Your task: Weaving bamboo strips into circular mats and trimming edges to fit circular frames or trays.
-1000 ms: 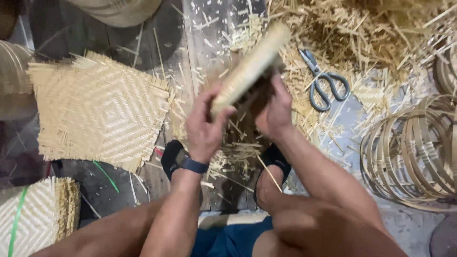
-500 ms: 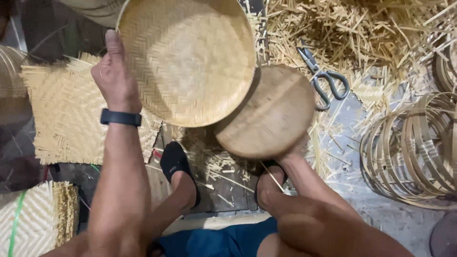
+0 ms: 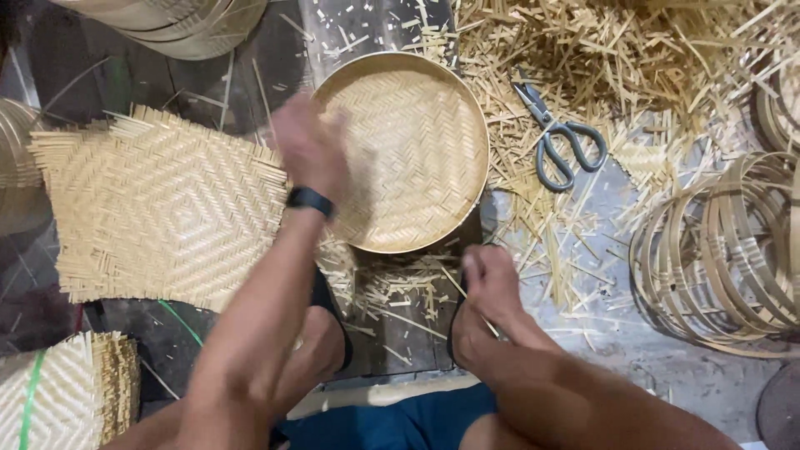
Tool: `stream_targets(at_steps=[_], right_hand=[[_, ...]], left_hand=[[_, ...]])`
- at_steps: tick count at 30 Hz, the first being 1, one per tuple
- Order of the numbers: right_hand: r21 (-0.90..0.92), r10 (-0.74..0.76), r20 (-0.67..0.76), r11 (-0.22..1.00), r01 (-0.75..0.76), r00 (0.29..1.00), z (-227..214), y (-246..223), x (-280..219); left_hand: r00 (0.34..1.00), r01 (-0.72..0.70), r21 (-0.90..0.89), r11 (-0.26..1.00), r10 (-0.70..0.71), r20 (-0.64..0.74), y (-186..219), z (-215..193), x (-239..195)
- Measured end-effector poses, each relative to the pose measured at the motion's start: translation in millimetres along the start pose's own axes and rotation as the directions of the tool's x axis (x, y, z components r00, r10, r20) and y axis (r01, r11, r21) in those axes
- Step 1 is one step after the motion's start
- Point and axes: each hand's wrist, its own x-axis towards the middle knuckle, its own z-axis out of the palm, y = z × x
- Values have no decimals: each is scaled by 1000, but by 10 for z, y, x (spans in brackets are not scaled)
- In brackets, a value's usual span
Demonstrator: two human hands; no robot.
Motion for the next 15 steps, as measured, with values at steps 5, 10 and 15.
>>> stream_targets(at_steps=[5, 10, 15], right_hand=[[-262, -283, 169, 910, 320, 944, -143, -90, 78], [156, 21, -319, 987, 31, 947, -387, 1054, 344], [297, 346, -591, 933, -202, 729, -880, 1254, 447]], left_hand=[[812, -490, 113, 864, 406, 419, 1008, 501, -1206], [667, -666, 242, 706, 419, 616, 583, 402, -1448], [447, -885, 199, 421, 646, 620, 185, -444, -448]])
